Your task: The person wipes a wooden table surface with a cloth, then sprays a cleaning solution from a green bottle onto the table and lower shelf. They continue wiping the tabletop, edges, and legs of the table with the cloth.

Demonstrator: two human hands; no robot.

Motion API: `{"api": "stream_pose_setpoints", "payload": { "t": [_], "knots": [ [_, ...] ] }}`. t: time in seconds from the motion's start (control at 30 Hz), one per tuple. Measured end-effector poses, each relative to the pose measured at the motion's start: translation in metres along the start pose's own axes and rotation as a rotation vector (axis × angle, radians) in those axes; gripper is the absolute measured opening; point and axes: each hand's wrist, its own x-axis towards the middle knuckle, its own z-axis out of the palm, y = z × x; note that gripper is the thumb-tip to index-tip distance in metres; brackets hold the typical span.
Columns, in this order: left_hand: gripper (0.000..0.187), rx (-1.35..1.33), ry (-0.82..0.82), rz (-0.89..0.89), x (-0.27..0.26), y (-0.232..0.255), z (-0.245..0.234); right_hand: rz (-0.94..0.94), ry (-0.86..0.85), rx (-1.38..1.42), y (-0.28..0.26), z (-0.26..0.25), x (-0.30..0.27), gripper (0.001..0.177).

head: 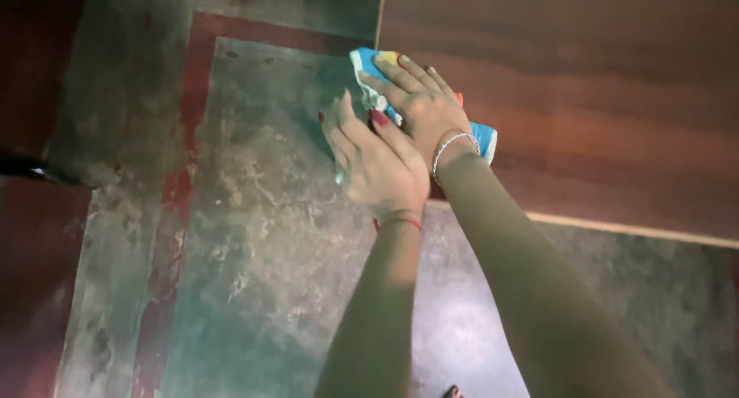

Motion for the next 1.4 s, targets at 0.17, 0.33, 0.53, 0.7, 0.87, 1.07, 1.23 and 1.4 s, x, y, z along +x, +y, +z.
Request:
{"api": "stream_pose_setpoints", "payload": {
  "t": [0.17,0.33,0.53,0.7,0.87,1.07,1.23,1.4],
  "knots": [
    [0.064,-0.242,-0.069,0.040,0.002,-0.013,-0.012,-0.077,-0.032,-0.104,-0.021,-0.003,-0.025,0.069],
    [0.070,-0.433,-0.043,-0.296,0.025,-0.028,-0.008,-0.066,-0.030,0.035,-0.046,0.004,-0.048,0.062],
    [0.067,-0.225,-0.091,-0.255,0.010,-0.016,-0.017,-0.091,0.000,-0.019,-0.050,0.002,-0.089,0.064],
    [0.066,0.070,-0.175,-0.084,-0.004,0.005,-0.022,-0.037,0.043,-0.031,-0.038,-0.013,-0.125,0.060],
    [0.068,0.248,-0.292,0.149,-0.021,0.017,-0.022,0.036,0.096,-0.039,-0.018,-0.034,-0.159,0.057],
    [0.075,0.423,-0.473,0.232,-0.040,0.043,-0.005,0.106,0.096,-0.088,0.007,-0.054,-0.188,0.067],
    [0.076,0.417,-0.485,0.271,-0.055,0.056,0.027,0.139,0.153,-0.070,0.029,-0.068,-0.216,0.063],
    [0.074,0.530,-0.502,0.153,-0.065,0.059,0.054,0.192,0.153,-0.078,0.056,-0.089,-0.249,0.065]
  ]
}}
